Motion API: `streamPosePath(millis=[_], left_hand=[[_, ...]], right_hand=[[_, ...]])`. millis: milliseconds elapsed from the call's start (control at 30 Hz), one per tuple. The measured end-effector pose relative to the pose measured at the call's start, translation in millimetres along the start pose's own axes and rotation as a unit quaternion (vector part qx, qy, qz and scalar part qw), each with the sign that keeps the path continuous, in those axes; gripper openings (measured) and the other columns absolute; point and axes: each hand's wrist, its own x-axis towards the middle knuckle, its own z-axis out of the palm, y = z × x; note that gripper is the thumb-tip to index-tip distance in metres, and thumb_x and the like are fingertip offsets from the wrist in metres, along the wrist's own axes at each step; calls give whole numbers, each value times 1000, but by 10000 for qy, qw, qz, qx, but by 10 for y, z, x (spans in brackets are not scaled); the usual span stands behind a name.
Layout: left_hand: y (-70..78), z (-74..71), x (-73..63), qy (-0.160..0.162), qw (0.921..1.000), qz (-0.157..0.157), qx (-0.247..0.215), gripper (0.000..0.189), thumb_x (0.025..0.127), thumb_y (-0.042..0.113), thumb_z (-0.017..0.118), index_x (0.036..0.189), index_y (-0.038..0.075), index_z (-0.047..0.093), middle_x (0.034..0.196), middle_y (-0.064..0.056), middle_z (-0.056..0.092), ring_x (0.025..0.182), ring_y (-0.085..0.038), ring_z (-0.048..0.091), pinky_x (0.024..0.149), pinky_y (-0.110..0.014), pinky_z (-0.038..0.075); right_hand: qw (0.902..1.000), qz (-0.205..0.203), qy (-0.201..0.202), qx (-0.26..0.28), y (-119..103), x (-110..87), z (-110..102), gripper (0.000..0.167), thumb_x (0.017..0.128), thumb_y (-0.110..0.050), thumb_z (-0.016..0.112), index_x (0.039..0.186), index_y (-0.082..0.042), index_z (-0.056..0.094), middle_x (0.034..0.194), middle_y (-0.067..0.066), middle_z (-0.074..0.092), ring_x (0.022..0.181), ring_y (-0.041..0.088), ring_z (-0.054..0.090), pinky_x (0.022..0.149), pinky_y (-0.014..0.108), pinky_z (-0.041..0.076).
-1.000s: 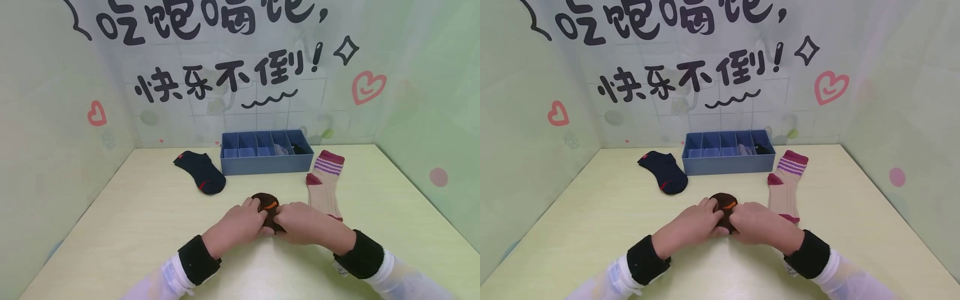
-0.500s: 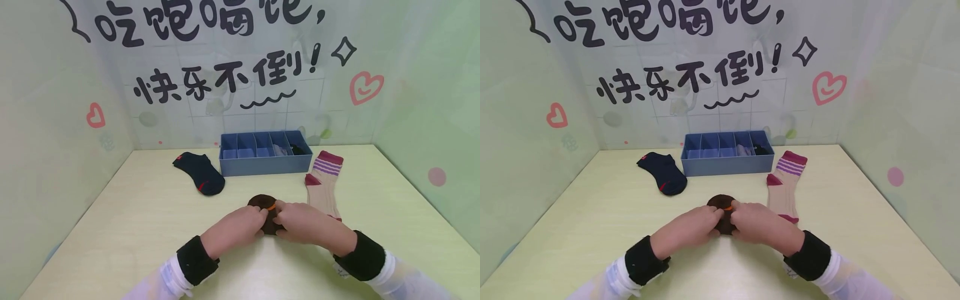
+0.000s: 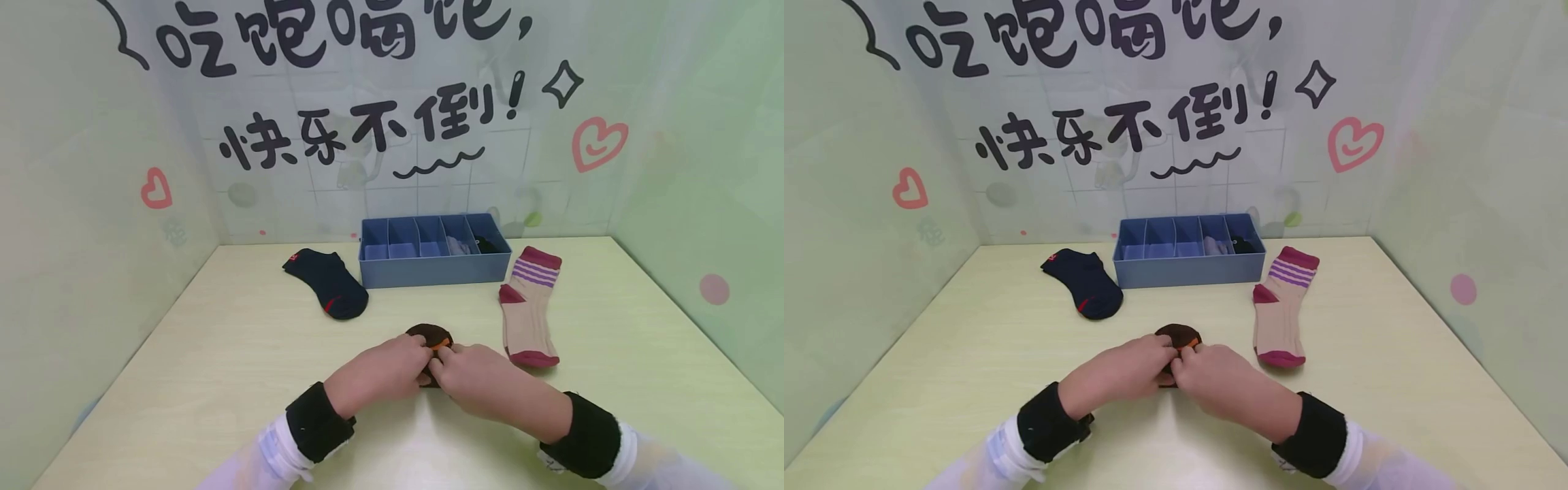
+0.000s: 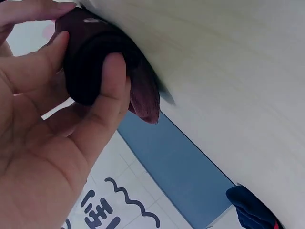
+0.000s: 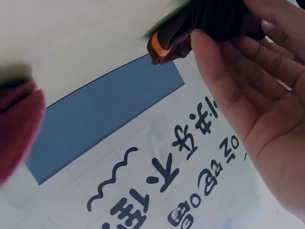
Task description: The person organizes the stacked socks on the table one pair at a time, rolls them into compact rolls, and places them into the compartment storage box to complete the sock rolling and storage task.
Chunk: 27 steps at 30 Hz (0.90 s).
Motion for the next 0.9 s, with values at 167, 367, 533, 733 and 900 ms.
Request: streamPosePath(millis=[167,367,533,733,900], left_hand=[[-37,-15,-9,-349,9981,-69,-494,17,99,30,77,105,14,77,98,-3,61,81,-14,52,78,-25,48],[-108,-1,4,-570,9944,-133,-884,29,92,33,85,107,13,70,95,3,66,82,-10,56,81,-26,49],[-135,19,5,-540,9920,-398,-1066,32,93,31,84,111,14,64,106,1,61,86,-11,57,81,-26,49],[-149,22,17,-364,9943,-233,-977,22,95,29,82,109,14,73,101,1,64,84,-11,54,78,-26,46],[-147,16,39,-208,9960,-214,-847,13,99,27,78,104,15,76,87,7,66,75,-11,54,73,-25,45]], right_hand=[[9939,114,-401,1021,120,15,45,23,87,-28,83,100,-15,69,86,-3,65,66,8,54,57,24,48],[9592,454,-1104,2561,259,32,84,18,96,-26,75,112,-19,71,98,-3,64,77,8,54,70,25,50],[9435,701,-1327,2953,327,24,103,22,100,-23,69,121,-16,76,107,0,58,86,12,57,78,28,53],[9361,804,-1429,3112,353,30,113,21,101,-21,68,116,-13,80,107,0,65,89,11,60,86,34,59],[9426,972,-1043,3020,349,39,102,12,97,-16,73,106,-11,80,97,-3,71,81,8,59,76,29,56]])
